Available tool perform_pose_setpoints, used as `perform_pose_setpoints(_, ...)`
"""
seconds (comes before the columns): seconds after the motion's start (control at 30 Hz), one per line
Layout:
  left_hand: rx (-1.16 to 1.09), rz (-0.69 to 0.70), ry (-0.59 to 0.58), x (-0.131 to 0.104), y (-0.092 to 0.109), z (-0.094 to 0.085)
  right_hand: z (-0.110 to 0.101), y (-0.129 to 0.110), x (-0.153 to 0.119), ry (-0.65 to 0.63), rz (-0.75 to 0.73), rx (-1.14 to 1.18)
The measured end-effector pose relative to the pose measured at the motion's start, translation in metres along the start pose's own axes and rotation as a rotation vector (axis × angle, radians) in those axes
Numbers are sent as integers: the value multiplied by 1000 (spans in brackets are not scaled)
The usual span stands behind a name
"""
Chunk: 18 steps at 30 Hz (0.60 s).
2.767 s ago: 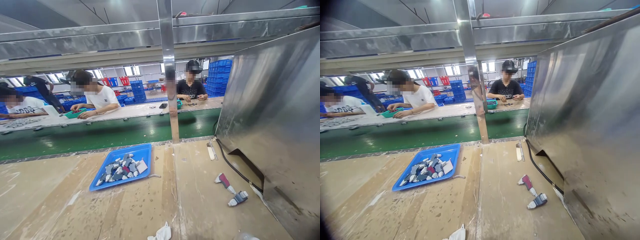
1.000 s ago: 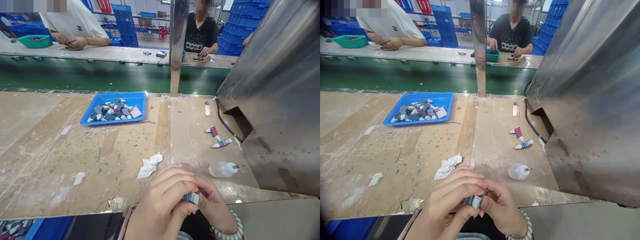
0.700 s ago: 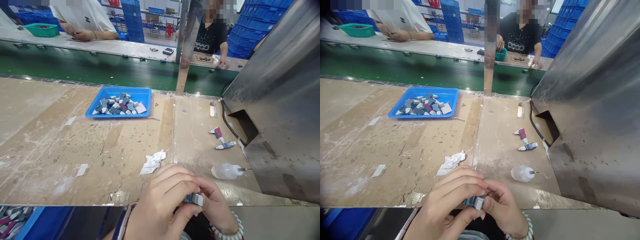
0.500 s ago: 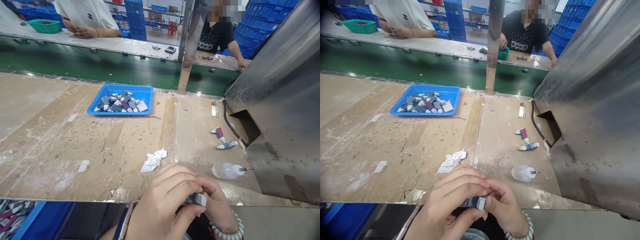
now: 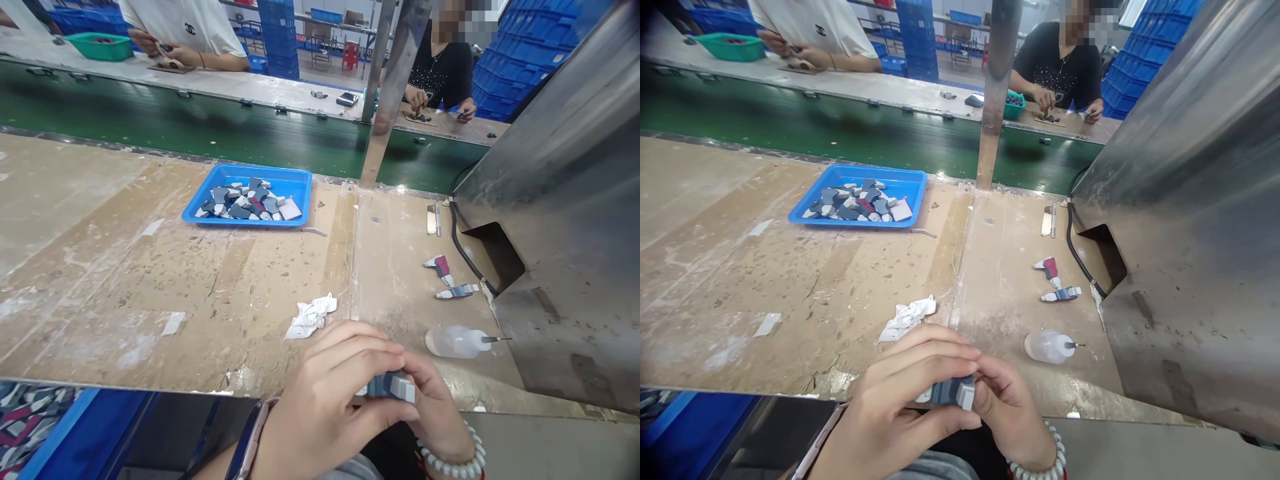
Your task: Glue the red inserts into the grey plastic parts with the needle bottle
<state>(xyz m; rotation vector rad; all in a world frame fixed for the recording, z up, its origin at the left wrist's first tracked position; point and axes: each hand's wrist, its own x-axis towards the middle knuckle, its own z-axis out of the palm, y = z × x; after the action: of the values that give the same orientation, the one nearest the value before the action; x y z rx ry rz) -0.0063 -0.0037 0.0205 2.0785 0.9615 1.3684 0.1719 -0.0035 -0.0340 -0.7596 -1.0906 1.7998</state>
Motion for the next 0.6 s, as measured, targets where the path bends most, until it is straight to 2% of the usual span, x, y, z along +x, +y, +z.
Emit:
perform_pose_setpoints(0.2,-33,-47,-25,3,-1,2,-5,4,-4,20,35,16)
perform_pose_setpoints(0.3,-41,-56,-10,4,2,2,-6,9,-5,17,0,-12)
perform_pose_setpoints(0.4,-40,-59,-1,-3,8,-8,-1,8,-6,15,43,0)
perform_pose_setpoints(0.47,-46,-70,25,-18,12,-23,1,6,-8,23,109,31)
perform_pose_setpoints(0.53,8,-204,187,-44,11,-49,-2,6,-11,21,148,23)
perform_pose_setpoints(0.57,77,-317,329,-60,9,-66,-5,7,-12,-12,166,-11)
perform_pose_setpoints(0.6,172,-492,573,-79,6,-86,-9,9,-13,-59,177,-48)
